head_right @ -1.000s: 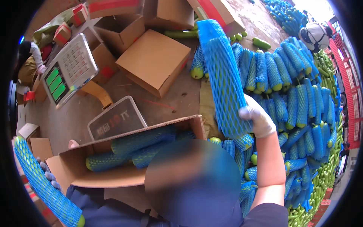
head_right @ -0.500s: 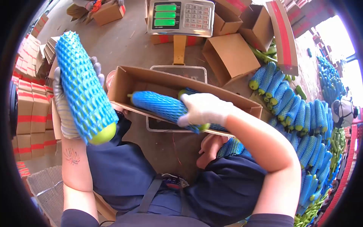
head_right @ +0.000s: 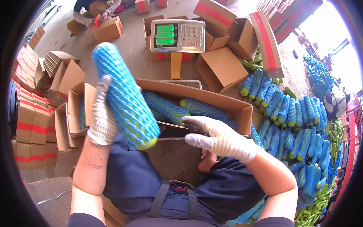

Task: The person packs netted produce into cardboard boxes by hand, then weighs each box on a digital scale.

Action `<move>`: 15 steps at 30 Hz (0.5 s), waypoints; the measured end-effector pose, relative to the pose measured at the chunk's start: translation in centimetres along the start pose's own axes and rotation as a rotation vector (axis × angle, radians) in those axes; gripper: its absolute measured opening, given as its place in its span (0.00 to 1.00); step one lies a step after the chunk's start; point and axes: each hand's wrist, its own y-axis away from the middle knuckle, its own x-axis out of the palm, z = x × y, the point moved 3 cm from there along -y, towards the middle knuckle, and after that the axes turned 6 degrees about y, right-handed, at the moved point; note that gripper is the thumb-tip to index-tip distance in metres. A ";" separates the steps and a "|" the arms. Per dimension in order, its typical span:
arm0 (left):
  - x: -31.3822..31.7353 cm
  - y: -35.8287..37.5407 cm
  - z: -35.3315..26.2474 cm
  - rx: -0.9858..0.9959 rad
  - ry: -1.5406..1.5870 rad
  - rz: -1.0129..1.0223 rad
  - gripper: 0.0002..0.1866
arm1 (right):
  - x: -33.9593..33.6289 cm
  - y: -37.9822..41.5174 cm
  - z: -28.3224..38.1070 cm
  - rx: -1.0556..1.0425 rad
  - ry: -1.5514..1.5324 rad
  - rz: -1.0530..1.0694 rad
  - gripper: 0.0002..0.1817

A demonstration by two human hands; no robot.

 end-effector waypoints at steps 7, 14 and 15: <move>3.4 3.3 8.7 -0.530 -0.092 0.354 0.30 | 1.8 1.6 -2.4 -0.164 -0.700 -0.186 0.53; -0.7 -0.1 8.9 0.198 -1.858 0.822 0.39 | -1.5 6.6 -11.1 0.079 -1.087 -0.533 0.39; -2.1 -0.5 8.7 0.177 -1.973 0.784 0.39 | -2.5 7.4 -11.5 0.046 -1.037 -0.571 0.39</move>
